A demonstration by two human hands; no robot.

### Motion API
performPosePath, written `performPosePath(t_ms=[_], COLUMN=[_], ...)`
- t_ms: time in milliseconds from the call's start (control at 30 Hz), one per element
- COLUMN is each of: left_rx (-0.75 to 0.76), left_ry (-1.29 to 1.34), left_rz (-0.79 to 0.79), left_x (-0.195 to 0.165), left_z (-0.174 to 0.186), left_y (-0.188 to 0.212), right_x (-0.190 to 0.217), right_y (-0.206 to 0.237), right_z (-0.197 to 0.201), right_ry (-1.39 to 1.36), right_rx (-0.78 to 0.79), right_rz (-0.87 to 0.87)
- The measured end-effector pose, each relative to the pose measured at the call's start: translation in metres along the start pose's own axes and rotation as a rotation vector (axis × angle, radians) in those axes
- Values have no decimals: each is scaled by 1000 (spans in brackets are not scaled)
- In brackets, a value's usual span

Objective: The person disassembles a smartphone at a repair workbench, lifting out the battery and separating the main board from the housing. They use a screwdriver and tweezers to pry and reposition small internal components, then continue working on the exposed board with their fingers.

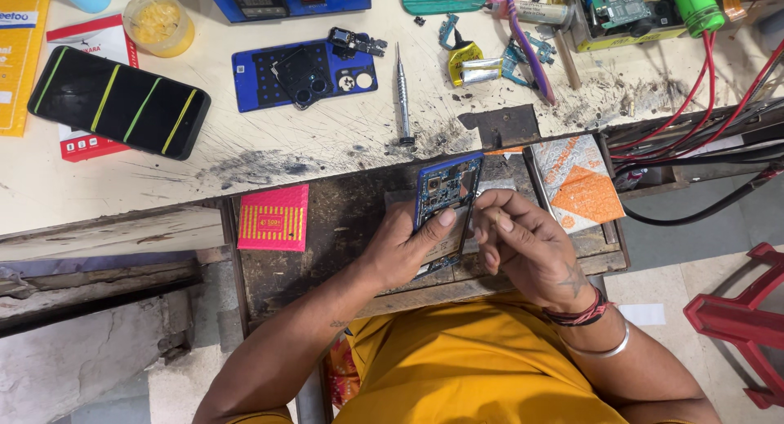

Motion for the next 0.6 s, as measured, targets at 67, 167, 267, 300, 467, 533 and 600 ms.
performPosePath(t_ms=[67,167,267,300,467,533,600], left_rx=[-1,-7,2,3,6,-3,7], left_ry=[1,2,6,21,41,42,-1], left_rz=[1,20,58,33,-42,-58,6], left_x=[0,-1,-2,-3,-8,-10,-8], left_z=[0,-1,-1,0,1,0,0], left_y=[-1,-1,-1,-2,-4,-4,-3], right_x=[0,-2,-4,-4,-2,0,2], right_y=[1,2,3,3,6,8,6], right_z=[0,0,0,-1,-5,-8,-8], right_ry=[46,102,155,149,184,211,216], right_rx=[-24,-82,-147,-143,-161,-154,-158], right_rz=[49,62,67,65,8,-5,5])
Point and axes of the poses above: each hand's wrist, its own y-axis away from the middle knuckle, its own z-axis out of the back of the hand, x = y × z, the point moved 4 cm from there along -y, towards the middle knuckle, and after that the axes turned 11 degrees about -z, right-handed, at the moved point
